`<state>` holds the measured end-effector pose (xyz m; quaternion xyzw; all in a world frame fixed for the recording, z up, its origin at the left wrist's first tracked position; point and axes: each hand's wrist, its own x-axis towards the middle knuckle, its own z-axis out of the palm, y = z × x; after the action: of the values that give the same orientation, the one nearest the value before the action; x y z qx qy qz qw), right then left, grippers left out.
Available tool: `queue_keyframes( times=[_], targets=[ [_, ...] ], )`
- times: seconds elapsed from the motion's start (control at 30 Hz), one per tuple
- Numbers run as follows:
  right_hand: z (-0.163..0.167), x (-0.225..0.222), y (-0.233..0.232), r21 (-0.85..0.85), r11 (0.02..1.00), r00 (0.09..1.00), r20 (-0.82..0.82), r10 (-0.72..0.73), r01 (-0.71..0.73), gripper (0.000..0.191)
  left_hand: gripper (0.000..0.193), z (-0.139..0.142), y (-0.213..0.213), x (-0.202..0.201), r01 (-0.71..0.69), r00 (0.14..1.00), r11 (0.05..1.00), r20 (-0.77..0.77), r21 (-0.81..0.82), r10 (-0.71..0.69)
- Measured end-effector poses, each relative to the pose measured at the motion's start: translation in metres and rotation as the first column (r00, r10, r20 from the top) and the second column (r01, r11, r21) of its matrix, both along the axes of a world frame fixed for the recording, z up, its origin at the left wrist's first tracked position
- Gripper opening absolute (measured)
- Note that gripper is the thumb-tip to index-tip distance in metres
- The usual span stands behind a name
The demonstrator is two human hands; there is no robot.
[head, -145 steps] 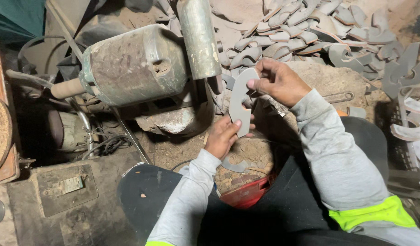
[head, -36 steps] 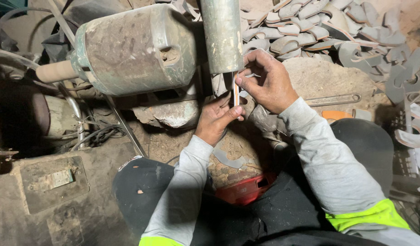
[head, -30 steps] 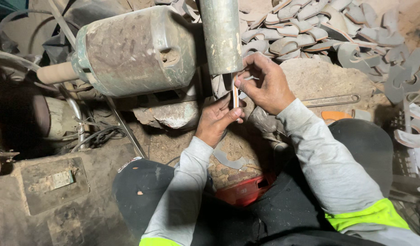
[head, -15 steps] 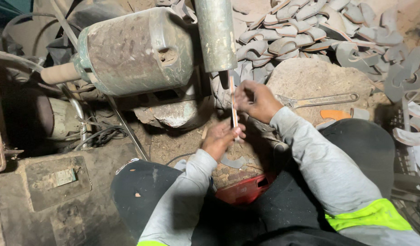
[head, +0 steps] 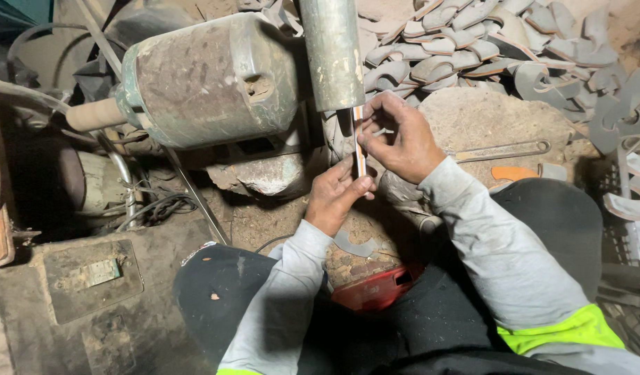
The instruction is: The person sits on the floor and uses a bench grinder to smooth the edges of multiple grey sandals. They hold each sandal against the rotating wheel, turning it to grind different sides, then place the finished items into a pile.
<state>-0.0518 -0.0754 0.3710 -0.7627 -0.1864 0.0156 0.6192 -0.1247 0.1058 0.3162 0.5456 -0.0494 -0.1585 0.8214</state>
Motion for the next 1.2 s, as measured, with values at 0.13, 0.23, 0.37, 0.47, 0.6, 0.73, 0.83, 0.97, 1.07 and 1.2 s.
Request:
queue_keyframes(
  times=[0.13, 0.23, 0.37, 0.47, 0.6, 0.73, 0.83, 0.97, 1.07, 1.2],
  targets=[
    [-0.022, 0.001, 0.001, 0.039, 0.998, 0.998, -0.047, 0.041, -0.039, 0.026, 0.046, -0.017, 0.001, -0.008, 0.025, 0.998, 0.999, -0.058, -0.044, -0.028],
    [-0.047, 0.001, -0.006, -0.029, 0.998, 0.996, -0.076, 0.049, -0.051, 0.025, 0.043, -0.041, -0.002, -0.016, 0.025, 0.991, 0.997, -0.126, -0.079, -0.035],
    [-0.068, 0.010, -0.014, -0.186, 0.955, 0.961, -0.198, 0.195, -0.232, 0.024, 0.056, -0.060, -0.017, -0.031, -0.087, 0.988, 0.971, -0.107, 0.225, 0.113],
    [-0.065, 0.013, -0.023, -0.399, 0.857, 0.945, -0.169, 0.281, -0.327, 0.044, 0.057, -0.051, -0.015, -0.038, -0.284, 0.955, 0.676, 0.137, 0.680, 0.263],
    [-0.045, 0.016, -0.035, -0.306, 0.856, 0.886, -0.347, 0.307, -0.417, 0.045, 0.057, -0.021, -0.013, -0.036, -0.556, 0.830, 0.475, 0.482, 0.682, 0.280],
    [-0.026, 0.019, -0.041, -0.489, 0.814, 0.943, -0.261, 0.206, -0.313, 0.043, 0.056, 0.002, -0.019, -0.035, -0.572, 0.817, 0.452, 0.522, 0.684, 0.244],
    [-0.015, 0.018, -0.044, -0.521, 0.795, 0.937, -0.310, 0.163, -0.311, 0.040, 0.052, 0.006, -0.022, -0.034, -0.534, 0.845, 0.442, 0.481, 0.721, 0.234],
    [0.004, 0.018, -0.050, -0.416, 0.817, 0.907, -0.311, 0.284, -0.399, 0.039, 0.034, 0.000, -0.022, -0.030, -0.479, 0.875, 0.464, 0.449, 0.745, 0.183],
    [0.017, 0.020, -0.056, -0.376, 0.793, 0.874, -0.286, 0.392, -0.479, 0.041, 0.031, -0.003, -0.021, -0.028, -0.503, 0.856, 0.444, 0.500, 0.742, 0.133],
    [0.021, 0.018, -0.059, -0.344, 0.764, 0.833, -0.317, 0.453, -0.546, 0.046, 0.037, -0.003, -0.019, -0.025, -0.552, 0.821, 0.436, 0.553, 0.711, 0.138]
  ],
)
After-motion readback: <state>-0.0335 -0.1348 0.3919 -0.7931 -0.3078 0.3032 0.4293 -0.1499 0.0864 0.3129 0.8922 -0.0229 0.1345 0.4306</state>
